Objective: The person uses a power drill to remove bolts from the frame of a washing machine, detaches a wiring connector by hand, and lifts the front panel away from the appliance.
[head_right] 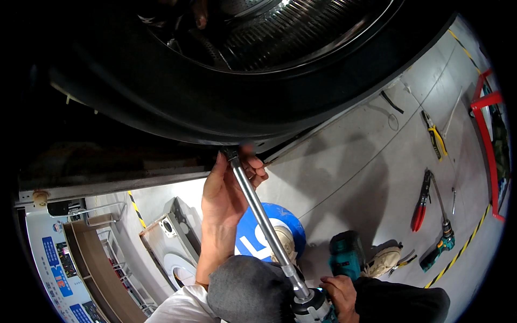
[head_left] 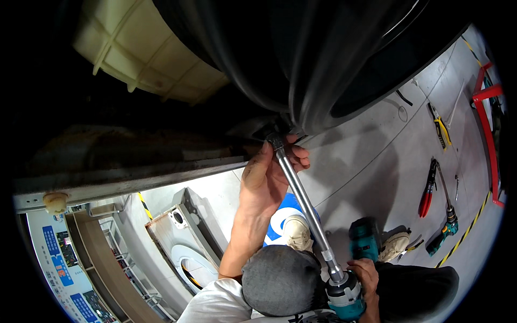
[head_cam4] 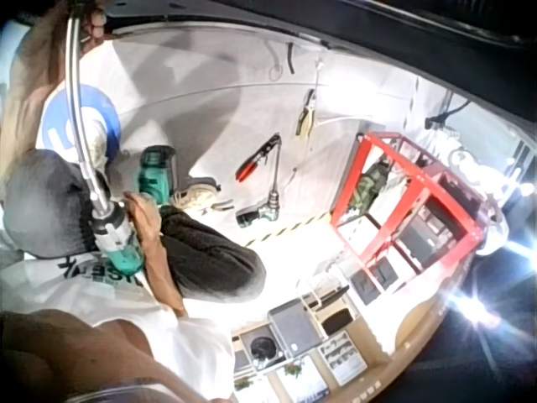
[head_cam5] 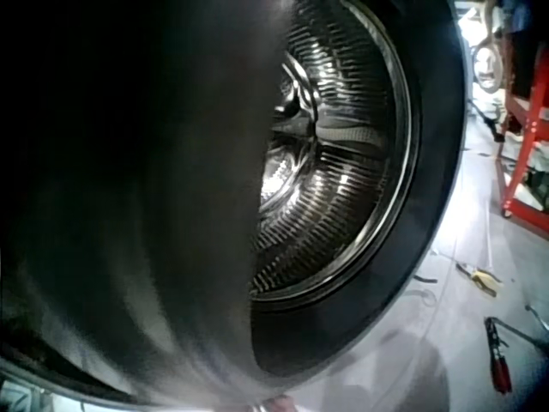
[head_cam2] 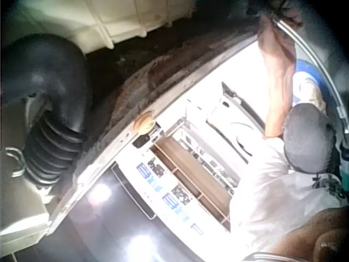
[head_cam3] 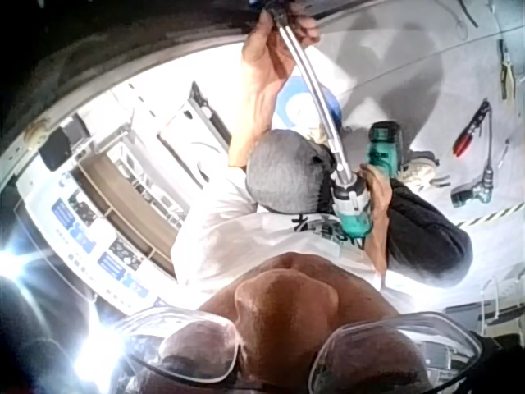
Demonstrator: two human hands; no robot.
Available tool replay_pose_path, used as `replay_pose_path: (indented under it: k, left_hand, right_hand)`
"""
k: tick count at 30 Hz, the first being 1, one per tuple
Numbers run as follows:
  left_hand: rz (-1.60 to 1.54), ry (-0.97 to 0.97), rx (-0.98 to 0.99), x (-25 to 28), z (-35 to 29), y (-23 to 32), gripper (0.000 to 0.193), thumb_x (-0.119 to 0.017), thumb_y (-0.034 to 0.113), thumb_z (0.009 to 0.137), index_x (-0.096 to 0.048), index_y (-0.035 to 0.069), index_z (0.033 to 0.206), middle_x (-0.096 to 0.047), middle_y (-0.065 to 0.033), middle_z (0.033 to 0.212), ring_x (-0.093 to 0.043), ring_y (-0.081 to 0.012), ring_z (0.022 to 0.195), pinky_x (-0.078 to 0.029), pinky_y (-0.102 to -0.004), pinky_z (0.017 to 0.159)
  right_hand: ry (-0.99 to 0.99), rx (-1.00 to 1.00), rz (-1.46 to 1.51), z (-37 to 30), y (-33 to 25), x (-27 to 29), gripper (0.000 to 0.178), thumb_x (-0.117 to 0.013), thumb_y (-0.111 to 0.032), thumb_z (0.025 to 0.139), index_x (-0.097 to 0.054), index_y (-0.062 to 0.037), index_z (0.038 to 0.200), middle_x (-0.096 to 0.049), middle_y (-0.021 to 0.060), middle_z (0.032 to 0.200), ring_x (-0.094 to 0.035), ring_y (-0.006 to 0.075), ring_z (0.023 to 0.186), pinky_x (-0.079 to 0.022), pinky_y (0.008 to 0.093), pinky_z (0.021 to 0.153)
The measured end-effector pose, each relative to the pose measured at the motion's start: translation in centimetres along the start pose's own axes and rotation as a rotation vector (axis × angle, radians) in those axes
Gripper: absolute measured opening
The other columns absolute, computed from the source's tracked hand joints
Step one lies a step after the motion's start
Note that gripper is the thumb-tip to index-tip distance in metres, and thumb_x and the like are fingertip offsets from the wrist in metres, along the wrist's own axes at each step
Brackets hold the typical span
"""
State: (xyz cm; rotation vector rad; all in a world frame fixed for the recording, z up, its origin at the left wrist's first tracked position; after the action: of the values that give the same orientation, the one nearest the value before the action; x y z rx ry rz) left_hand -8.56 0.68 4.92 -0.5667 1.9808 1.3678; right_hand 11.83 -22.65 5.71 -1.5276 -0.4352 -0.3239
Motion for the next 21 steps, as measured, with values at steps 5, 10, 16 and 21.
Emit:
replay_pose_path:
  k: [5, 10, 16, 21]
  left_hand:
    - [-0.028, -0.023, 0.004, -0.1, 0.1, 0.0, 0.044, -0.037, 0.032, 0.097, -0.051, -0.005, 0.116, -0.064, -0.0194, 0.095, -0.062, -0.0274, 0.089, -0.048, -0.0362, 0.084]
    - [-0.008, 0.024, -0.006, -0.2, 0.3, -0.1, 0.046, -0.04, 0.037, 0.095, -0.055, -0.003, 0.113, -0.065, -0.0176, 0.092, -0.064, -0.0261, 0.084, -0.05, -0.0356, 0.081]
    - [0.001, 0.022, -0.009, 0.0, 0.2, -0.1, 0.045, -0.042, 0.036, 0.095, -0.054, -0.004, 0.114, -0.065, -0.0179, 0.092, -0.063, -0.0258, 0.085, -0.048, -0.0357, 0.082]
    - [-0.042, 0.04, -0.022, -0.1, 0.2, 0.0, 0.044, -0.045, 0.033, 0.095, -0.054, -0.005, 0.114, -0.065, -0.0192, 0.091, -0.063, -0.0277, 0.085, -0.047, -0.0359, 0.082]
  right_hand:
    - [0.057, 0.105, -0.163, 0.6, -0.4, 0.6, 0.025, -0.069, 0.001, 0.066, -0.063, -0.0014, 0.09, -0.064, 0.0118, 0.096, -0.061, 0.0255, 0.082, -0.049, 0.0362, 0.069]
    - [-0.016, -0.016, 0.047, -0.4, 0.5, -0.4, 0.026, -0.066, 0.0, 0.062, -0.063, -0.0009, 0.088, -0.064, 0.0119, 0.095, -0.06, 0.0266, 0.08, -0.049, 0.0342, 0.07]
    - [0.01, 0.083, -0.064, 0.3, -0.7, -0.4, 0.024, -0.066, -0.002, 0.063, -0.063, 0.0006, 0.087, -0.063, 0.0125, 0.091, -0.061, 0.0267, 0.076, -0.049, 0.0356, 0.068]
    - [0.037, 0.125, -0.107, 0.1, -0.5, -0.1, 0.019, -0.067, -0.001, 0.065, -0.064, 0.0011, 0.084, -0.063, 0.0121, 0.091, -0.061, 0.0267, 0.074, -0.049, 0.0362, 0.067]
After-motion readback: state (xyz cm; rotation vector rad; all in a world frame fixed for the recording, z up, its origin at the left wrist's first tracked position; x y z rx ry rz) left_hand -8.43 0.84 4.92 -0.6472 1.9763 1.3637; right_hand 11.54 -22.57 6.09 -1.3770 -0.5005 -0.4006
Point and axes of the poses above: each hand's wrist, its own z-axis towards the middle knuckle, its own x-axis out of the back of the hand, y = z × x, the point moved 5 cm from there along z, towards the middle knuckle
